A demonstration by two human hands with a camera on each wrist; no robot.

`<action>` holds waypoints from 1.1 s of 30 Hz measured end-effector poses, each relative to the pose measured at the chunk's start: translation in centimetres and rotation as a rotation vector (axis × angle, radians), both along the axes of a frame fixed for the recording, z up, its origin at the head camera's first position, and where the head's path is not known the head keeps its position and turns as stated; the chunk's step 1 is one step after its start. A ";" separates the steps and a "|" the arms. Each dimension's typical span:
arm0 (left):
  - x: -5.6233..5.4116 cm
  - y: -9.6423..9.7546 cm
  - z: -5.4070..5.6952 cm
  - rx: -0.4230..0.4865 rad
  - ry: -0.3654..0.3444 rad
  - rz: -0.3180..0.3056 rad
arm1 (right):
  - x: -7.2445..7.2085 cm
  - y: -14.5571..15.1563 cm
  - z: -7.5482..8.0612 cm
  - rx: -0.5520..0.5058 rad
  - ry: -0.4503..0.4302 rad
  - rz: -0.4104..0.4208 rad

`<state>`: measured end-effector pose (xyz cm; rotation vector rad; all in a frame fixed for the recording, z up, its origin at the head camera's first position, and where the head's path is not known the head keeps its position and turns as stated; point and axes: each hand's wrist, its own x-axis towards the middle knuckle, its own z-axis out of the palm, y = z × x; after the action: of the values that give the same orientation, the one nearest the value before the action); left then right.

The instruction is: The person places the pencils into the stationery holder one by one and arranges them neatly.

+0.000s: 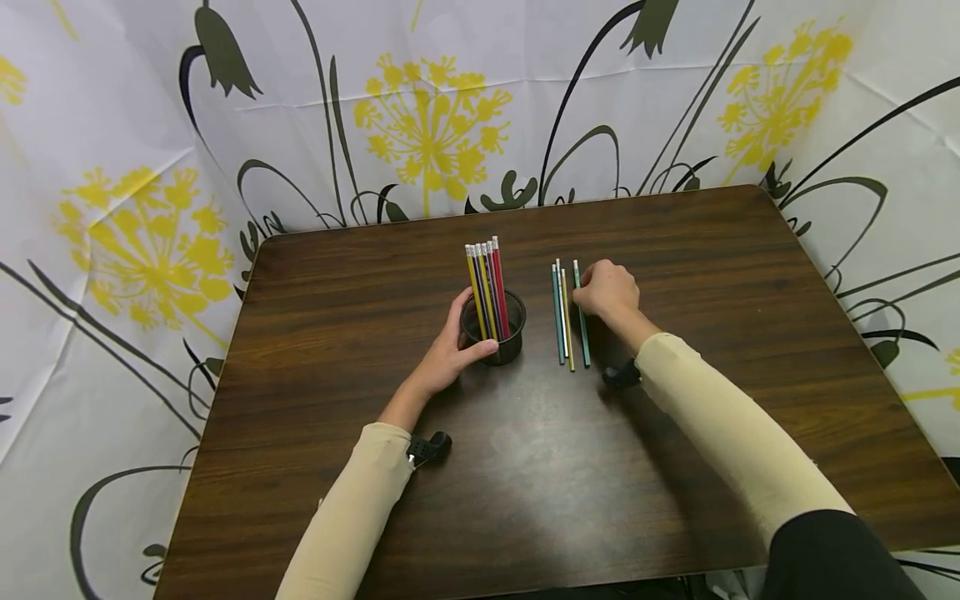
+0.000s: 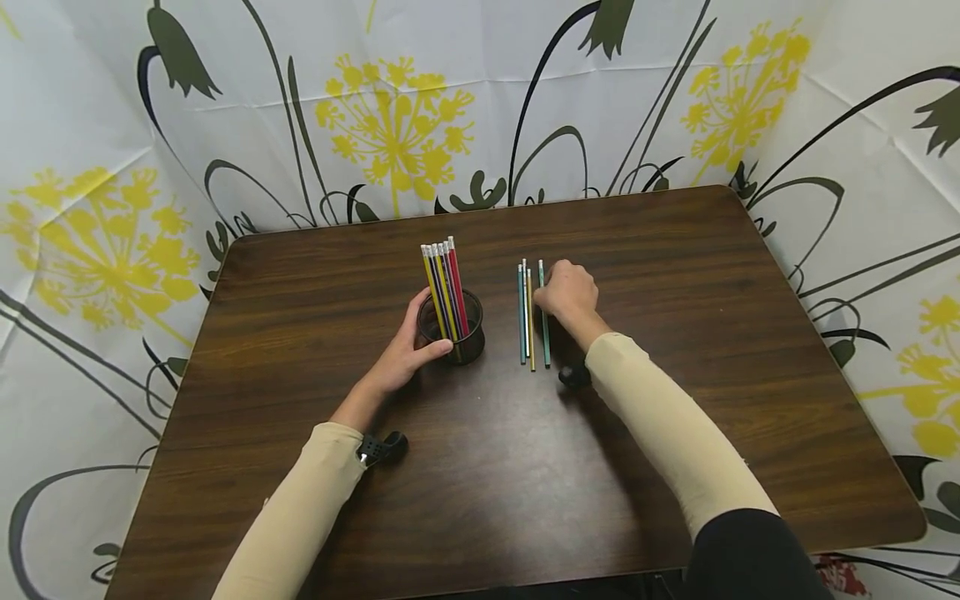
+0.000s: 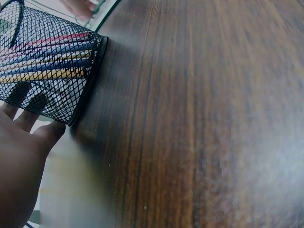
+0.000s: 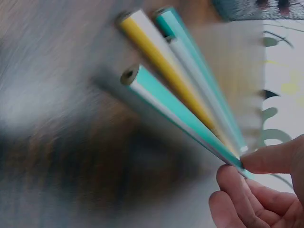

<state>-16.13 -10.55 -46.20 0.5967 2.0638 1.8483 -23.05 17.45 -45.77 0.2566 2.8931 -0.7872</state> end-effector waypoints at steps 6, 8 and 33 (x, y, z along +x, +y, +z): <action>0.0 0.0 0.1 0.000 0.013 0.004 | 0.5 -0.8 2.9 -0.120 0.210 -0.004; 0.0 0.1 0.1 0.000 0.012 0.002 | 0.9 -1.2 4.3 -0.148 0.300 0.014; 0.0 -0.1 0.0 0.019 -0.026 -0.019 | 5.5 -9.1 7.5 -0.567 0.679 0.459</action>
<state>-16.16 -10.69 -46.15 0.5913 2.0196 1.8567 -17.54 8.33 -38.27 -0.8483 2.8775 -1.7843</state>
